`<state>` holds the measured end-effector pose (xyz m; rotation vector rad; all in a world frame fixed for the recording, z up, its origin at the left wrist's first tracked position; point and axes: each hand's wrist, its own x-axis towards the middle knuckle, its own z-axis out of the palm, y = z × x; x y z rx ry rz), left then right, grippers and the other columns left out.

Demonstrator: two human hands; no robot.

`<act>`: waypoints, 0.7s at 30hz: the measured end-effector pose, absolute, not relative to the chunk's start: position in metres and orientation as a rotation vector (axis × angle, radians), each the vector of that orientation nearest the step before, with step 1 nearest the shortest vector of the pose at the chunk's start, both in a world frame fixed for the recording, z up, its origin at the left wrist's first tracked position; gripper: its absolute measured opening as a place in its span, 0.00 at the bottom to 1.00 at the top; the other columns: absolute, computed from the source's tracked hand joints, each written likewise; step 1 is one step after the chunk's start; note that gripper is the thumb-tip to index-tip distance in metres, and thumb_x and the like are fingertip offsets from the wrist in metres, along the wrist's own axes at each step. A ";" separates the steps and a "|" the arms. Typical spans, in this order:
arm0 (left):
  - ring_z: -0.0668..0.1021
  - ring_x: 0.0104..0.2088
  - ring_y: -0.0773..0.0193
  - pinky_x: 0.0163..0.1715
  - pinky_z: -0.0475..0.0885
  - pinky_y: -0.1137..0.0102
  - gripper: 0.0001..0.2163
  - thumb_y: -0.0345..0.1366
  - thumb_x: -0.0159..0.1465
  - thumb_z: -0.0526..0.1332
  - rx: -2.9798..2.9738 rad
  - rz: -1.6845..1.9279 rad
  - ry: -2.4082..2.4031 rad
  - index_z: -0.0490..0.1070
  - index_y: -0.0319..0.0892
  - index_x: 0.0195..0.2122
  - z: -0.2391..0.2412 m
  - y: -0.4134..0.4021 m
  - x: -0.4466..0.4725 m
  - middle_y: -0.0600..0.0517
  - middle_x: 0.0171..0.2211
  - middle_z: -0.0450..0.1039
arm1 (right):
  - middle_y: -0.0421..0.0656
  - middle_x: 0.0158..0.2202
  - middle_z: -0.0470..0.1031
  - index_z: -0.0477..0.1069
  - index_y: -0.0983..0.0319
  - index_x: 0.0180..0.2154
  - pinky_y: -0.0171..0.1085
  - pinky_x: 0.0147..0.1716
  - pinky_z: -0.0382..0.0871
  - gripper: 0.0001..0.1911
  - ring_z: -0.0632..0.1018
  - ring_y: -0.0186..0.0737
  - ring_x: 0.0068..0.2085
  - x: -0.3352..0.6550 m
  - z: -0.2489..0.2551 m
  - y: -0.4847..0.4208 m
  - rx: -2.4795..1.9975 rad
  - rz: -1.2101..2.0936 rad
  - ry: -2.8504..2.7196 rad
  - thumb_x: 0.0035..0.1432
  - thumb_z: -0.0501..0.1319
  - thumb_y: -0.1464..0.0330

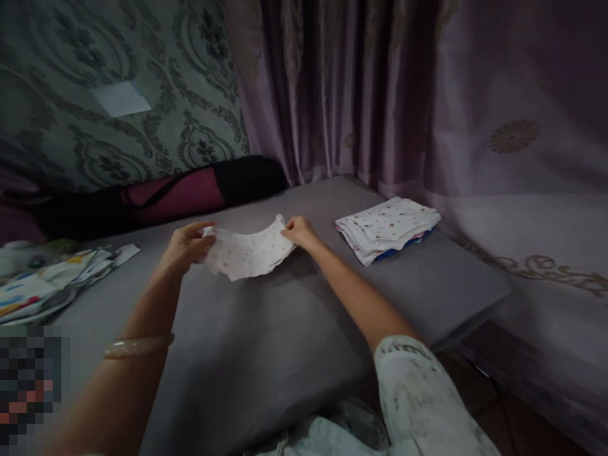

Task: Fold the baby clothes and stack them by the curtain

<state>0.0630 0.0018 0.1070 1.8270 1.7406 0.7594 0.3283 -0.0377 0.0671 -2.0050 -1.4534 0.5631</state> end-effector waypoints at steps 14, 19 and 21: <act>0.77 0.33 0.65 0.35 0.72 0.70 0.18 0.30 0.55 0.61 1.591 0.949 0.840 0.75 0.34 0.48 0.111 -0.036 0.287 0.45 0.39 0.76 | 0.41 0.32 0.76 0.75 0.60 0.46 0.33 0.30 0.70 0.18 0.76 0.34 0.29 0.541 0.165 -0.135 -2.141 0.342 -1.344 0.55 0.59 0.78; 0.77 0.31 0.67 0.35 0.73 0.70 0.20 0.28 0.57 0.59 1.442 0.939 0.747 0.73 0.34 0.51 0.100 -0.049 0.355 0.45 0.41 0.75 | 0.44 0.30 0.77 0.78 0.64 0.43 0.34 0.32 0.70 0.13 0.76 0.35 0.29 0.613 0.165 -0.133 -2.308 0.143 -1.331 0.58 0.58 0.75; 0.76 0.29 0.68 0.34 0.74 0.70 0.21 0.27 0.57 0.58 1.380 0.916 0.711 0.71 0.35 0.54 0.095 -0.057 0.375 0.45 0.39 0.76 | 0.44 0.30 0.77 0.78 0.65 0.43 0.34 0.32 0.70 0.14 0.76 0.35 0.30 0.633 0.165 -0.131 -2.379 0.064 -1.353 0.58 0.57 0.76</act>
